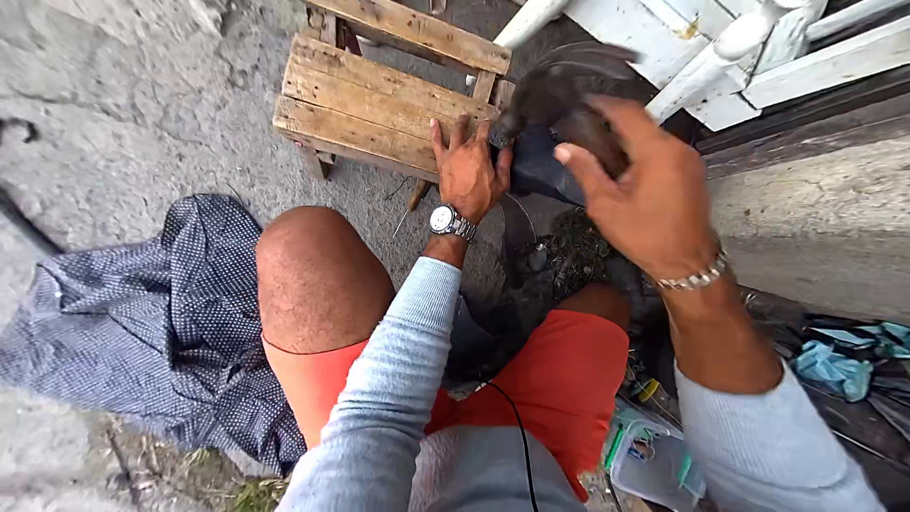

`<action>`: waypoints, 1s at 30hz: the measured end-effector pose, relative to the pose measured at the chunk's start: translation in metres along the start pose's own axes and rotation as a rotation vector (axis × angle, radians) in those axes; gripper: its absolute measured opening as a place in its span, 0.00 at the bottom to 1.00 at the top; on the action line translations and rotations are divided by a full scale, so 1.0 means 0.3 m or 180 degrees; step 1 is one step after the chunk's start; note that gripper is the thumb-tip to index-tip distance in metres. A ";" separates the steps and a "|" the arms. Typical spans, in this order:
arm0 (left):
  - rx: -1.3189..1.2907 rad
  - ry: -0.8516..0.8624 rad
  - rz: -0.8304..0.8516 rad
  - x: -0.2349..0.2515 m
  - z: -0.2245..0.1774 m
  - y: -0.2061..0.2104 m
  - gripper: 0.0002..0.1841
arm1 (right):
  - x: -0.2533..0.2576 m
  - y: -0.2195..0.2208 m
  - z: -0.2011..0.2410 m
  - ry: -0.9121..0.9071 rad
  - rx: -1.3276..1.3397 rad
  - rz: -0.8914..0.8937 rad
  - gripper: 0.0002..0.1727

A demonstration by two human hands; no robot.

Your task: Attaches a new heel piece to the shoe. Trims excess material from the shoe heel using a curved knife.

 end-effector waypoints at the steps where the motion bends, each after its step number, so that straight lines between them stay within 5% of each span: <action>1: -0.0159 0.0022 0.0042 0.003 -0.007 -0.017 0.25 | -0.046 -0.053 -0.043 0.0119 0.0394 -0.0089 0.25; 6: -0.0768 0.0775 0.0182 0.029 -0.222 -0.236 0.23 | -0.269 -0.272 -0.472 0.0696 0.2338 -0.0504 0.12; 12: -0.0693 0.1549 0.0943 -0.052 -0.578 -0.335 0.15 | -0.529 -0.076 -0.773 0.1526 0.4010 -0.0651 0.04; 17: -0.0182 0.1218 0.1567 -0.119 -0.626 -0.261 0.14 | -0.726 0.060 -0.763 0.2036 0.4100 -0.0381 0.23; 30: 0.0241 0.1230 0.0621 -0.216 -0.662 -0.291 0.14 | -0.547 -0.098 -0.509 0.0841 0.3135 -0.0007 0.19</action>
Point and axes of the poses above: each hand's wrist, its own x-axis towards the middle knuckle, its own y-axis out of the palm, z = x × y, the point moved 8 cm from there along x, towards the middle knuckle, and after that the axes turned 10 degrees about y, right-handed, at the moved point
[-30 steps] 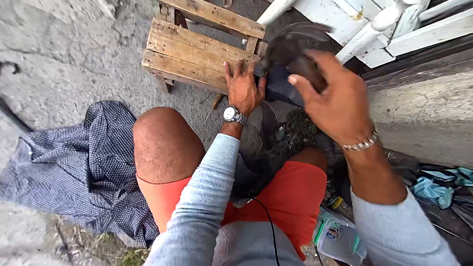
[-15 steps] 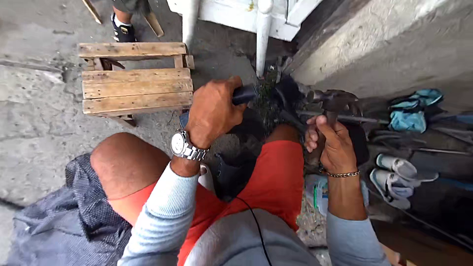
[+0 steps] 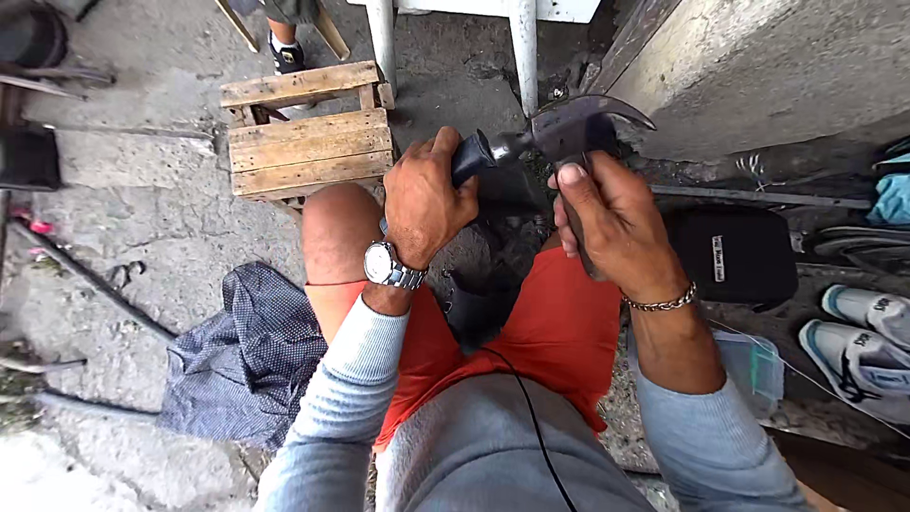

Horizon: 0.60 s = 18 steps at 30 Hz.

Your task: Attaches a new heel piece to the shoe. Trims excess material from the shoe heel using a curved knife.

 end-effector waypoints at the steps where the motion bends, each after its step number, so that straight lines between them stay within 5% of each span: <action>1: 0.0020 0.0001 -0.0003 0.003 0.023 -0.005 0.15 | 0.013 0.006 0.014 -0.0072 -0.0073 0.0014 0.18; 6: 0.0028 0.0159 -0.0119 0.016 0.100 0.003 0.15 | -0.002 -0.061 0.145 -0.0403 -0.0323 -0.0322 0.18; 12: -0.0175 -0.0186 -0.0325 -0.033 0.154 -0.196 0.14 | -0.064 -0.060 0.189 -0.0660 0.0068 -0.0382 0.17; 18: 0.0171 -0.0714 0.0740 -0.046 0.297 0.065 0.17 | 0.031 0.199 0.082 -0.0228 -0.0397 -0.0117 0.21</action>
Point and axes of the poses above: each hand's wrist, its own x-axis towards the middle knuckle, its own y-axis out of the palm, z = x × y, the point moved 8 cm from there along x, towards the middle knuckle, and after that the axes turned 10 degrees about y, right-handed, at the moved point
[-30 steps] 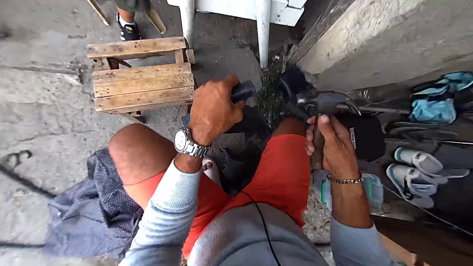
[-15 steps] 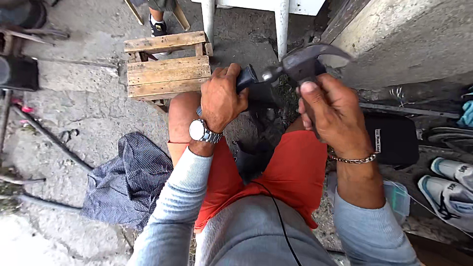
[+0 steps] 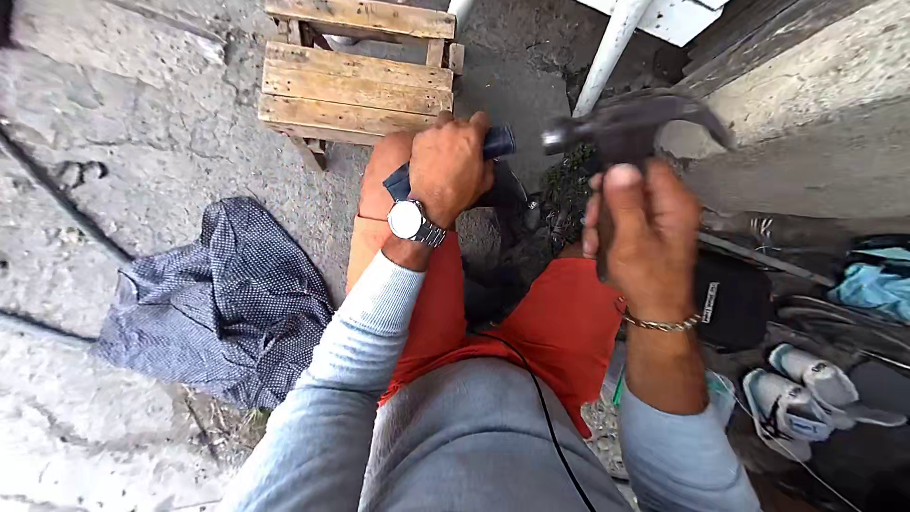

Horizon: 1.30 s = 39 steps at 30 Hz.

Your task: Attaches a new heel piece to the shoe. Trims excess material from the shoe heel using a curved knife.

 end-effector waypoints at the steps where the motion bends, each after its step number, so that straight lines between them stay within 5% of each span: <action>1: 0.0000 0.0028 -0.0041 0.001 0.010 0.016 0.17 | 0.019 0.037 -0.022 0.0043 -0.0157 0.0007 0.20; 7: -0.0234 0.0317 -0.0624 -0.052 0.065 -0.009 0.15 | 0.025 0.076 -0.007 0.0285 -0.0025 0.0463 0.19; 12: -0.0345 0.0442 -0.0972 -0.091 0.086 -0.026 0.14 | 0.033 -0.084 0.124 -0.0371 0.0553 -0.0388 0.20; 18: -0.0553 0.0470 -0.0956 -0.107 0.136 -0.018 0.12 | 0.047 0.170 0.010 0.0059 -0.1000 0.0259 0.17; 24: -0.0555 0.0442 -0.1113 -0.136 0.169 -0.061 0.12 | 0.055 0.001 0.162 -0.0639 0.0284 -0.0452 0.17; 28: -0.0587 0.0424 -0.1038 -0.144 0.189 -0.051 0.12 | 0.051 0.216 0.053 -0.0261 -0.0959 0.0073 0.16; 30: -0.0543 0.0418 -0.1020 -0.149 0.197 -0.050 0.12 | 0.078 0.208 0.055 -0.0126 -0.1304 0.0344 0.16; 35: -0.0618 0.0354 -0.1193 -0.187 0.221 -0.082 0.13 | 0.089 0.019 0.173 -0.0514 0.0300 -0.0187 0.17; 39: -0.0558 0.0335 -0.1108 -0.187 0.219 -0.074 0.12 | 0.047 0.252 0.125 -0.0527 -0.0947 0.0145 0.15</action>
Point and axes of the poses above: each hand's wrist, its own x-axis towards the middle knuckle, its own y-axis out of the palm, z = x × y, the point moved 8 cm from there along x, towards the middle knuckle, and after that the axes turned 10 degrees about y, right-handed, at the moved point
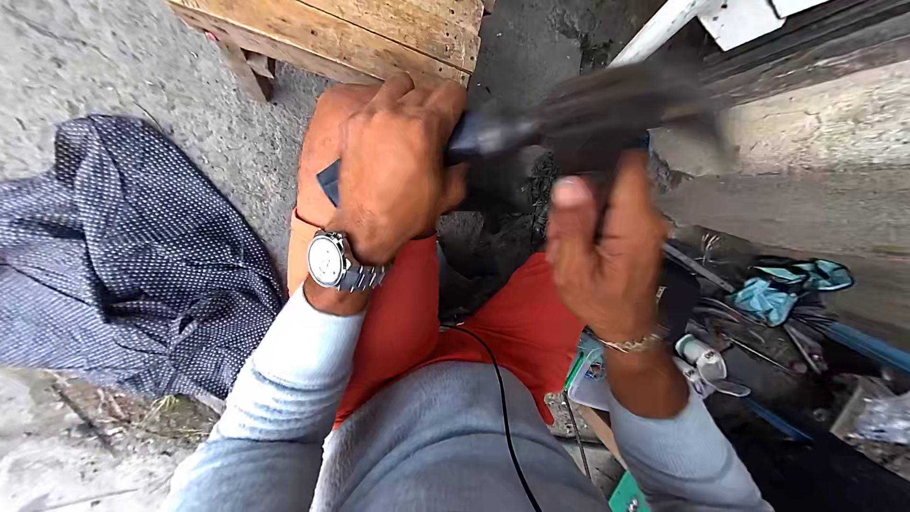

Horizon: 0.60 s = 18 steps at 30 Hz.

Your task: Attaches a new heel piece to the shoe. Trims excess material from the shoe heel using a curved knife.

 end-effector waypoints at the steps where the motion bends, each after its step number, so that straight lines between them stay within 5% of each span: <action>1: 0.0041 -0.0022 0.0053 -0.003 0.001 0.008 0.12 | 0.005 0.023 -0.004 0.0086 -0.0327 0.0221 0.15; 7: -0.0007 -0.0024 -0.0112 -0.014 0.009 -0.022 0.12 | 0.010 -0.232 0.037 -0.0152 0.0952 -0.0535 0.16; 12: 0.0127 -0.0113 0.0176 0.005 -0.004 0.012 0.12 | 0.037 -0.011 -0.002 0.0082 -0.0969 0.0148 0.18; 18: 0.0423 -0.0378 0.0404 0.039 -0.019 0.030 0.16 | 0.043 -0.298 0.075 -0.0413 -0.1260 -0.0749 0.21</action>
Point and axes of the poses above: each hand's wrist, its own x-axis towards the middle knuckle, its own y-axis out of the palm, z = x × y, the point moved 8 cm from there along x, towards the middle knuckle, and after that the axes turned 10 degrees about y, right-handed, at the moved point
